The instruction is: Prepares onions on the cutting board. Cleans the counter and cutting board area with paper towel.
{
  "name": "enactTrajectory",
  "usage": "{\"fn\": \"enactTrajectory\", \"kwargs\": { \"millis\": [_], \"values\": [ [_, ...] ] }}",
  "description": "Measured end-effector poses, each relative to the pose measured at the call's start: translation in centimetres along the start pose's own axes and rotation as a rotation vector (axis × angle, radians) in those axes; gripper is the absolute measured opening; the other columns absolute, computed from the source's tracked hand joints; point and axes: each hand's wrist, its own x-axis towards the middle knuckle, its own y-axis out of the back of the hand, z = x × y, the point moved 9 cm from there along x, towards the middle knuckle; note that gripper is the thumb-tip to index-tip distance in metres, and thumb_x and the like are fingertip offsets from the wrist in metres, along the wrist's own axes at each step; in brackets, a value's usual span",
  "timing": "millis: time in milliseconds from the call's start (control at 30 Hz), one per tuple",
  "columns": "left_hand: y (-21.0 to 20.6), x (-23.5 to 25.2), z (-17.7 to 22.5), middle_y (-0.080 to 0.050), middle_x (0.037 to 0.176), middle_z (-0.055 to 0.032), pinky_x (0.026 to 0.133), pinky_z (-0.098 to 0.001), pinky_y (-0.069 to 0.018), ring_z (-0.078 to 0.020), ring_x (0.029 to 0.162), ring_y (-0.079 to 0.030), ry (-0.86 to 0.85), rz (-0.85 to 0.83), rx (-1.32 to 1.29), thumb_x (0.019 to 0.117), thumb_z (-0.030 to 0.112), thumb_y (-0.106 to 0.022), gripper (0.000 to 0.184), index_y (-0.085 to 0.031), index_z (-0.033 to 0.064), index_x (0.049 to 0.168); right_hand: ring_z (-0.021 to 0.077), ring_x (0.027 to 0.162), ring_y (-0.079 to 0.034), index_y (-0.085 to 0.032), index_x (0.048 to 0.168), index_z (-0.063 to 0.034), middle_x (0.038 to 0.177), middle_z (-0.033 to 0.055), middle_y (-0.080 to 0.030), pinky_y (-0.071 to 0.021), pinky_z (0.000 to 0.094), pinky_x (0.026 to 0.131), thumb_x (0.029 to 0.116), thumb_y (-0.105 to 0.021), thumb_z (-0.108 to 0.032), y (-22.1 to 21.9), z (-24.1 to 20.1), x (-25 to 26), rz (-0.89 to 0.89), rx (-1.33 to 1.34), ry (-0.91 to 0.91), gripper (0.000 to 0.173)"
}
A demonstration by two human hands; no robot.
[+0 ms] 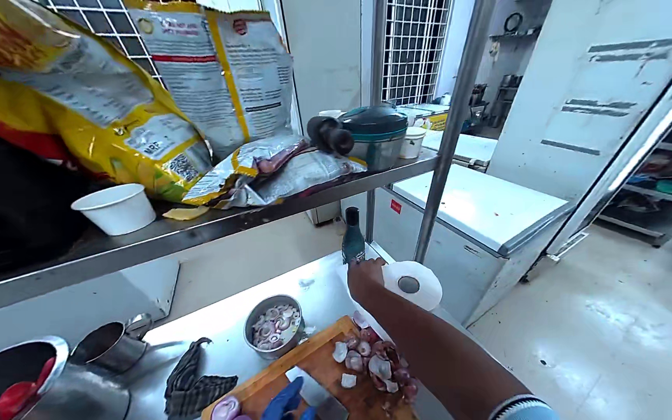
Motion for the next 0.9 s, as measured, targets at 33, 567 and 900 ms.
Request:
{"fn": "enactTrajectory", "kwargs": {
  "millis": [33, 567, 900],
  "values": [
    [-1.9, 0.8, 1.2, -0.067, 0.132, -0.0152, 0.099, -0.0375, -0.0578, -0.0193, 0.114, -0.069, 0.037, -0.060, -0.053, 0.1014, 0.030, -0.064, 0.046, -0.061, -0.0004, 0.137, 0.0471, 0.115, -0.061, -0.058, 0.131, 0.0061, 0.118, 0.0287, -0.066, -0.0419, 0.0678, 0.098, 0.0939, -0.062, -0.006, 0.8, 0.5, 0.1, -0.001, 0.025, 0.012, 0.039],
    [-23.4, 19.0, 10.5, -0.066, 0.125, -0.0213, 0.099, -0.0550, -0.0518, -0.0339, 0.119, -0.063, 0.647, -0.252, 0.037, 0.0887, 0.046, -0.072, 0.064, -0.059, 0.0005, 0.132, 0.0348, 0.101, -0.066, -0.067, 0.108, 0.0063, 0.108, 0.0237, -0.067, -0.0508, 0.0568, 0.089, 0.1004, -0.060, -0.049, 0.0, 21.4, 3.3, -0.203, 0.747, -0.134, 0.056],
    [-27.0, 26.8, 14.5, -0.064, 0.136, -0.0113, 0.104, -0.0569, -0.0497, -0.0302, 0.124, -0.063, -0.060, -0.693, 0.647, 0.0848, 0.028, -0.077, 0.070, -0.051, 0.0219, 0.149, 0.0228, 0.072, -0.058, -0.070, 0.095, -0.0016, 0.078, 0.0106, -0.061, -0.0486, 0.0455, 0.071, 0.1054, -0.057, -0.034, -9.3, 36.2, -8.2, 0.042, 0.845, -0.092, 0.037]
  ]
}}
